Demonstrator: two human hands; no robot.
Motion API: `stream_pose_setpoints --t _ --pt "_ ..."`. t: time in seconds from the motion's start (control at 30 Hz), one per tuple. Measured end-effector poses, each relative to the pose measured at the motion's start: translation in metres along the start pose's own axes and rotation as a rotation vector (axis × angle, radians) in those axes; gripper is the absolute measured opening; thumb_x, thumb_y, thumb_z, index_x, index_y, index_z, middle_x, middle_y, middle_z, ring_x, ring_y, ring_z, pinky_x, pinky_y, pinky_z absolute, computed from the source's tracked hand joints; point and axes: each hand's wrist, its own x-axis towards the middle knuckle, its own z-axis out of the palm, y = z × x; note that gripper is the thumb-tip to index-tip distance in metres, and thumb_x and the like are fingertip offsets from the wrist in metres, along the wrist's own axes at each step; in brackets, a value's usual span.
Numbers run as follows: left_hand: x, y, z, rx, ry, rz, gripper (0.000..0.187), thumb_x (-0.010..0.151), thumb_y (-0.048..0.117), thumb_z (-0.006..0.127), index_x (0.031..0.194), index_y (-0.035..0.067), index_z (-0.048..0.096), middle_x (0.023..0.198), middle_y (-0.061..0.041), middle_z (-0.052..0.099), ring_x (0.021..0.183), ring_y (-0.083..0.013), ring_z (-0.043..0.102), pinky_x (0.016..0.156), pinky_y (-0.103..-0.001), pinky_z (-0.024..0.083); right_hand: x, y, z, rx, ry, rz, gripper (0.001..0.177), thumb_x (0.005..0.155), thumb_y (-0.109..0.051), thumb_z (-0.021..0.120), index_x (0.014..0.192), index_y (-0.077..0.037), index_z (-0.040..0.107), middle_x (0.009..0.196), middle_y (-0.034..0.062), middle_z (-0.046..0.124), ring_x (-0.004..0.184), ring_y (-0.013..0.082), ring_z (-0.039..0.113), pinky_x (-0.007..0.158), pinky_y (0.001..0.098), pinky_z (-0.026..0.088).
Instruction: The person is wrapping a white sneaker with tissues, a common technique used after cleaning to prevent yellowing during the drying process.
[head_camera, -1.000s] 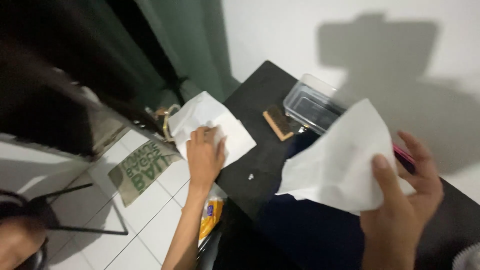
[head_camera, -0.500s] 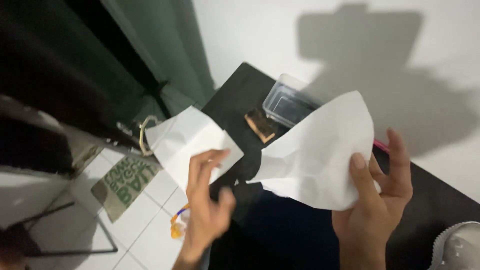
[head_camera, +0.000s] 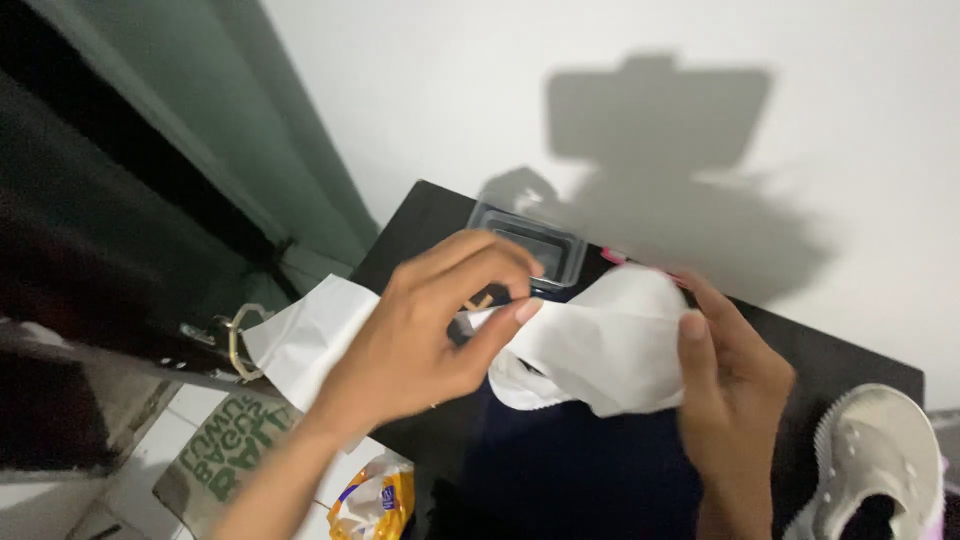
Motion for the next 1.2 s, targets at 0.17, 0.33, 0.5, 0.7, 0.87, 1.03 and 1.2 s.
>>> stream_pose_setpoints --t 0.17,0.33,0.5,0.7,0.87,1.03,1.2 --pt "0.048 0.009 -0.007 -0.059 -0.522 -0.011 0.016 0.1 0.012 0.055 0.085 0.01 0.059 0.083 -0.002 0.07 0.076 -0.0139 0.069 0.077 -0.031 0.059 -0.001 -0.001 -0.024 -0.192 -0.033 -0.384 0.051 0.096 -0.026 0.057 0.138 0.001 0.062 0.119 0.0156 0.06 0.113 0.0282 0.056 0.1 0.0408 0.046" --pt "0.062 -0.027 -0.013 -0.332 -0.698 0.125 0.022 0.109 0.012 0.047 0.091 0.011 0.059 0.076 0.005 0.05 0.067 -0.0044 0.05 0.061 -0.016 0.047 0.012 0.024 -0.012 0.362 -0.454 -0.215 0.076 0.082 -0.04 0.073 0.144 0.001 0.056 0.109 0.0079 0.068 0.113 0.0174 0.062 0.11 0.0333 0.044" --pt "0.024 -0.089 -0.004 -1.028 -0.235 -0.559 0.013 0.099 0.019 0.065 0.095 0.007 0.064 0.082 0.001 0.061 0.071 -0.0063 0.058 0.058 -0.019 0.043 0.024 0.031 0.009 0.678 -0.406 0.217 0.057 0.073 -0.011 0.081 0.128 -0.001 0.068 0.129 0.0096 0.069 0.115 0.0184 0.064 0.095 0.0319 0.052" --pt "-0.028 -0.098 0.013 -1.313 0.143 -0.623 0.031 0.097 0.03 0.061 0.077 0.014 0.045 0.067 0.005 0.043 0.058 -0.0066 0.042 0.048 -0.022 0.025 0.03 0.029 0.026 0.519 -0.466 -0.062 0.095 0.076 -0.001 0.08 0.157 -0.003 0.03 0.126 0.0132 0.061 0.118 0.0242 0.065 0.106 0.037 0.055" --pt "-0.017 -0.072 -0.009 -0.846 -0.311 -0.376 0.022 0.107 0.03 0.045 0.101 0.01 0.053 0.118 -0.011 0.062 0.111 -0.0222 0.055 0.094 -0.034 0.044 0.034 -0.024 0.027 -0.042 -0.316 -0.43 0.091 0.076 -0.048 0.075 0.146 -0.002 0.039 0.15 0.0149 0.049 0.144 0.0324 0.046 0.123 0.0479 0.034" --pt "-0.003 -0.055 -0.024 -0.64 -0.622 -0.261 0.029 0.11 0.036 0.037 0.095 0.012 0.045 0.07 0.005 0.031 0.061 -0.0088 0.026 0.058 -0.026 0.023 0.031 -0.011 0.045 -0.011 -0.347 -0.522 0.072 0.078 -0.035 0.088 0.138 -0.012 0.056 0.104 -0.0019 0.076 0.105 0.014 0.074 0.128 0.0513 0.033" --pt "-0.025 -0.101 -0.012 -0.934 -0.359 -0.355 0.028 0.103 0.038 0.049 0.098 0.011 0.052 0.087 0.005 0.049 0.073 -0.0053 0.046 0.062 -0.022 0.034 0.032 0.019 0.038 0.397 -0.428 -0.233 0.058 0.06 -0.01 0.095 0.112 0.0 0.072 0.087 0.0089 0.077 0.08 0.0109 0.07 0.072 0.0214 0.055"
